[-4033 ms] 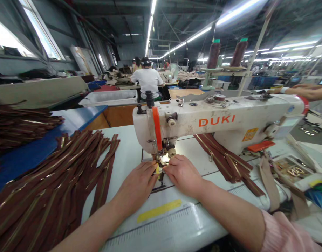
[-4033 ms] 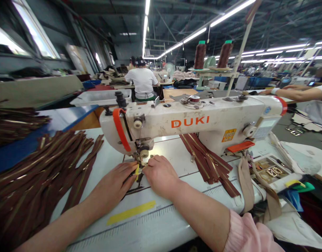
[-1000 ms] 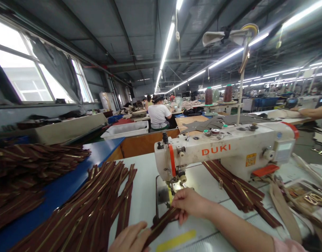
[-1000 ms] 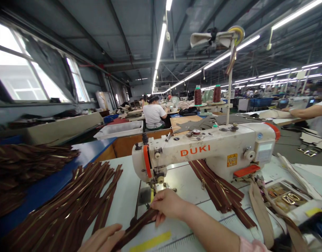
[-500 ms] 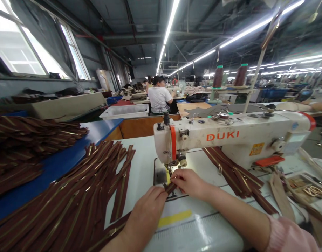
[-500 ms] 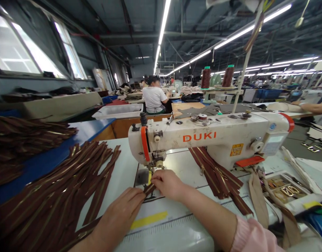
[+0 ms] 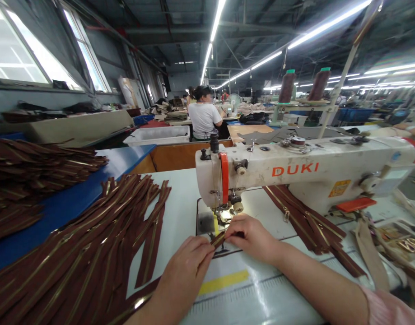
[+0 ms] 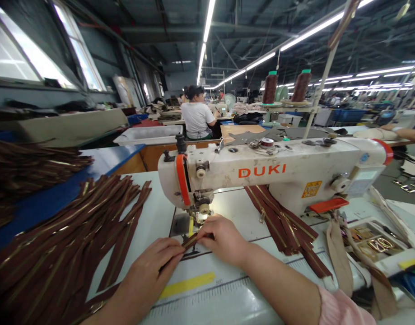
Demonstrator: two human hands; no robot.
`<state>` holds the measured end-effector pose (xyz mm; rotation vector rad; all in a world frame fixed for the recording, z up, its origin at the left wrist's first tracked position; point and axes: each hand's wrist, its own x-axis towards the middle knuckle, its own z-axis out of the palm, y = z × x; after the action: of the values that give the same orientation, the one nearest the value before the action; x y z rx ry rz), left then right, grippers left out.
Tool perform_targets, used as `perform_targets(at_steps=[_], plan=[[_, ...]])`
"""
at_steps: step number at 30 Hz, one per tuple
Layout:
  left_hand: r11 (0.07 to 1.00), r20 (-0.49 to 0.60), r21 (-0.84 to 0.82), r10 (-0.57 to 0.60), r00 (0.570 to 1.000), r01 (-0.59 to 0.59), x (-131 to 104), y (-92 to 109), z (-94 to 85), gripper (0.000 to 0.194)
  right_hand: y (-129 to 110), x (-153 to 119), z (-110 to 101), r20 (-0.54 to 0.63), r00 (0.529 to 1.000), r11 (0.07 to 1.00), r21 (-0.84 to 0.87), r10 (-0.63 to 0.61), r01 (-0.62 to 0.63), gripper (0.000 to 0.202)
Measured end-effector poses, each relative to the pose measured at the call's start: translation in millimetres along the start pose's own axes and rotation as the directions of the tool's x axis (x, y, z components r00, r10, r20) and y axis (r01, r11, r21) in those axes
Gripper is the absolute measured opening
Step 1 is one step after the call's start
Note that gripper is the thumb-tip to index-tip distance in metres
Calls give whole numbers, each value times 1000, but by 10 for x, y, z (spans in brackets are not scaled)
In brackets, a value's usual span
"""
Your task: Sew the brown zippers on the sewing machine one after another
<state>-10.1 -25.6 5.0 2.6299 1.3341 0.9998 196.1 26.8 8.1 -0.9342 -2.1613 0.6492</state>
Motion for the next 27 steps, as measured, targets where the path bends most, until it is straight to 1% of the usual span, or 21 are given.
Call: perform_targets(at_steps=[6, 10, 14, 19, 24, 27], plan=[[999, -7, -35, -13, 1000, 13, -10, 43, -34, 26, 7, -9, 1, 38, 999, 998, -58, -7, 9, 14], [997, 1, -66, -41, 999, 41, -6, 29, -31, 27, -33, -9, 22, 33, 999, 992, -124, 42, -38, 14], [997, 28, -65, -44, 999, 45, -24, -5, -17, 29, -71, -3, 51, 14, 996, 981, -176, 90, -87, 14], [1000, 70, -5, -19, 997, 20, -38, 2, -9, 32, -94, -8, 68, 1, 993, 971, -211, 120, -117, 12], [993, 127, 115, 22, 992, -37, -57, 10, 26, 36, -101, -15, 74, 6, 990, 960, -246, 137, -132, 11], [983, 167, 176, 23, 986, -52, -73, 10, 46, 41, -110, -15, 80, 3, 990, 954, -269, 141, -135, 11]])
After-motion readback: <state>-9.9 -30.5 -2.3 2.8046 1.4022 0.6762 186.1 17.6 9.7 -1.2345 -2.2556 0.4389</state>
